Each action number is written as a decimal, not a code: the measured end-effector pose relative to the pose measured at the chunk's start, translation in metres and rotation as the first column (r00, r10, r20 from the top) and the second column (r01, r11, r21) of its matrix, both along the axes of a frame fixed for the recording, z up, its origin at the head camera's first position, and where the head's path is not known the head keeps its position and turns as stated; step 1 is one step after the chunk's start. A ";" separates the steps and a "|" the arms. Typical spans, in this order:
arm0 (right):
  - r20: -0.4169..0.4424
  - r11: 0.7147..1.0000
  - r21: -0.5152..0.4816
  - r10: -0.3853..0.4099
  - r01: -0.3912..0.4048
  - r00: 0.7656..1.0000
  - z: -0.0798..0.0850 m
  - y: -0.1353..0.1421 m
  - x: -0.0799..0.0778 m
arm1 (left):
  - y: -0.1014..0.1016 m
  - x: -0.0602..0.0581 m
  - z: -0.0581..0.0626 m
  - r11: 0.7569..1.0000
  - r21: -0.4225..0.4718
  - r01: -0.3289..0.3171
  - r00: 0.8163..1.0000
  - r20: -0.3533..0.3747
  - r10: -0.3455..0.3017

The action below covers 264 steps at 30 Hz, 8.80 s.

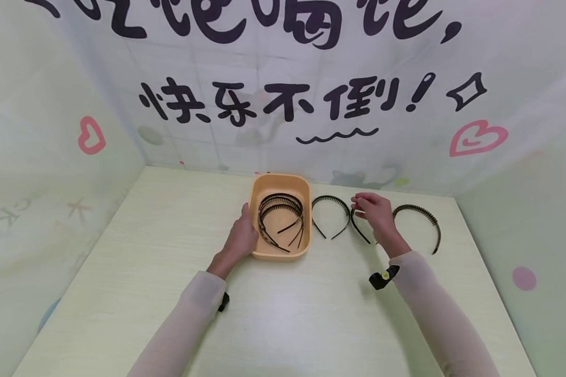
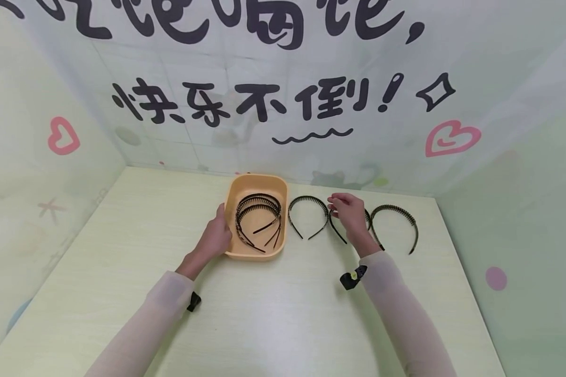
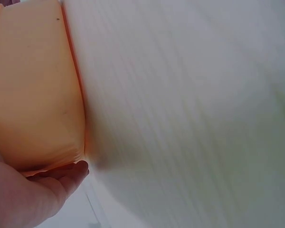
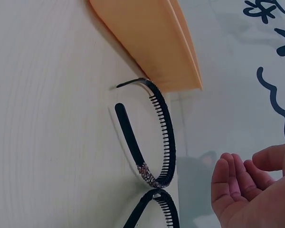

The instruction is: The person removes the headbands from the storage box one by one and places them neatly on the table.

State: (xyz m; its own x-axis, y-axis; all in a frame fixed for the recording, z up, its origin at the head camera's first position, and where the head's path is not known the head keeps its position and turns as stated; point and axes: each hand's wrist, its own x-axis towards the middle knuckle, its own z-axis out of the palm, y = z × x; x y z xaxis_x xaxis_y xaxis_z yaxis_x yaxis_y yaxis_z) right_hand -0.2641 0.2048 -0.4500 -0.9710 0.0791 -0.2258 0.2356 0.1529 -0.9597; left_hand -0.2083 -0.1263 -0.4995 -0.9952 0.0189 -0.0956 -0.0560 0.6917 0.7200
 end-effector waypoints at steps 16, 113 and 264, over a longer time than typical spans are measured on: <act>0.042 0.975 -0.148 0.176 -0.168 0.983 0.002 -0.054 0.016 | 0.000 -0.001 -0.002 1.000 -0.006 -0.007 1.000 -0.005 0.007; -0.198 0.984 -0.129 0.099 -0.126 0.975 0.006 -0.131 0.023 | -0.001 0.002 0.003 1.000 0.012 -0.007 1.000 -0.021 0.007; 0.251 0.945 -0.013 0.319 -0.327 0.914 -0.046 0.023 0.115 | 0.002 0.002 0.001 0.999 0.029 -0.019 1.000 0.001 0.019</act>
